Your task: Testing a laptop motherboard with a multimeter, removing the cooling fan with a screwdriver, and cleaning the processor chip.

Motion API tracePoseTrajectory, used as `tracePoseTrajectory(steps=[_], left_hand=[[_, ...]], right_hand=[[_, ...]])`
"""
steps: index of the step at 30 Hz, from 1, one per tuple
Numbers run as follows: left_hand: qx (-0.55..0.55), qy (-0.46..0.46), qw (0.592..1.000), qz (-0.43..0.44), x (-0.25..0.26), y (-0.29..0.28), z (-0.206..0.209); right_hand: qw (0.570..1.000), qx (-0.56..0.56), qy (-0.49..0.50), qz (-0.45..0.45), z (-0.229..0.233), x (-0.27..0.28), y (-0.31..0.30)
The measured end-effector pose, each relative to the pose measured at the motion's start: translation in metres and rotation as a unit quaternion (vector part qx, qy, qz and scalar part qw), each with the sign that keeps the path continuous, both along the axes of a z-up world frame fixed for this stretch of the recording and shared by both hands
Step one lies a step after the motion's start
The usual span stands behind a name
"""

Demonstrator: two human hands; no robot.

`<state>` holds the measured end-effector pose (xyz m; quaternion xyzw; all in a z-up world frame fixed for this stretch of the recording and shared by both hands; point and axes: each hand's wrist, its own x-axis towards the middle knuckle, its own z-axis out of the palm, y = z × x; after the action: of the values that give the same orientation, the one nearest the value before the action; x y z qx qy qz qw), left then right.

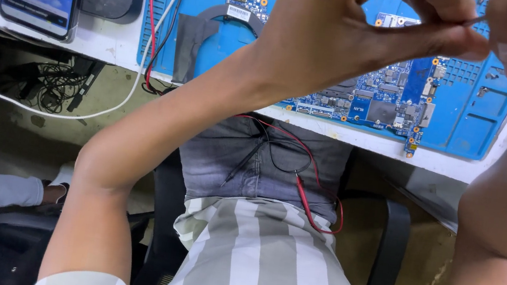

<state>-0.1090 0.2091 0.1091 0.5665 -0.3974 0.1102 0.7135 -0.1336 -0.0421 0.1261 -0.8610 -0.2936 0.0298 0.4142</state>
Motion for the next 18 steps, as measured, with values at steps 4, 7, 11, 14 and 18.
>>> tracePoseTrajectory(steps=[4, 7, 11, 14, 18], left_hand=[[0.041, -0.027, 0.997, 0.053, -0.004, 0.012, 0.002], [0.052, -0.021, 0.996, 0.068, -0.006, 0.018, -0.002], [0.049, -0.025, 0.997, 0.063, -0.007, 0.021, -0.003], [0.050, -0.027, 0.996, 0.065, -0.007, 0.023, -0.002], [0.041, -0.004, 0.997, 0.061, -0.007, 0.022, -0.004]], right_hand=[[0.998, 0.061, 0.028, 0.003, -0.019, 0.003, -0.003], [0.993, 0.093, 0.067, -0.039, -0.022, 0.001, 0.007], [0.990, 0.105, 0.072, -0.053, -0.030, -0.002, 0.006], [0.991, 0.110, 0.066, -0.046, -0.034, 0.003, 0.005], [0.993, 0.097, 0.063, -0.039, -0.036, 0.005, 0.000]])
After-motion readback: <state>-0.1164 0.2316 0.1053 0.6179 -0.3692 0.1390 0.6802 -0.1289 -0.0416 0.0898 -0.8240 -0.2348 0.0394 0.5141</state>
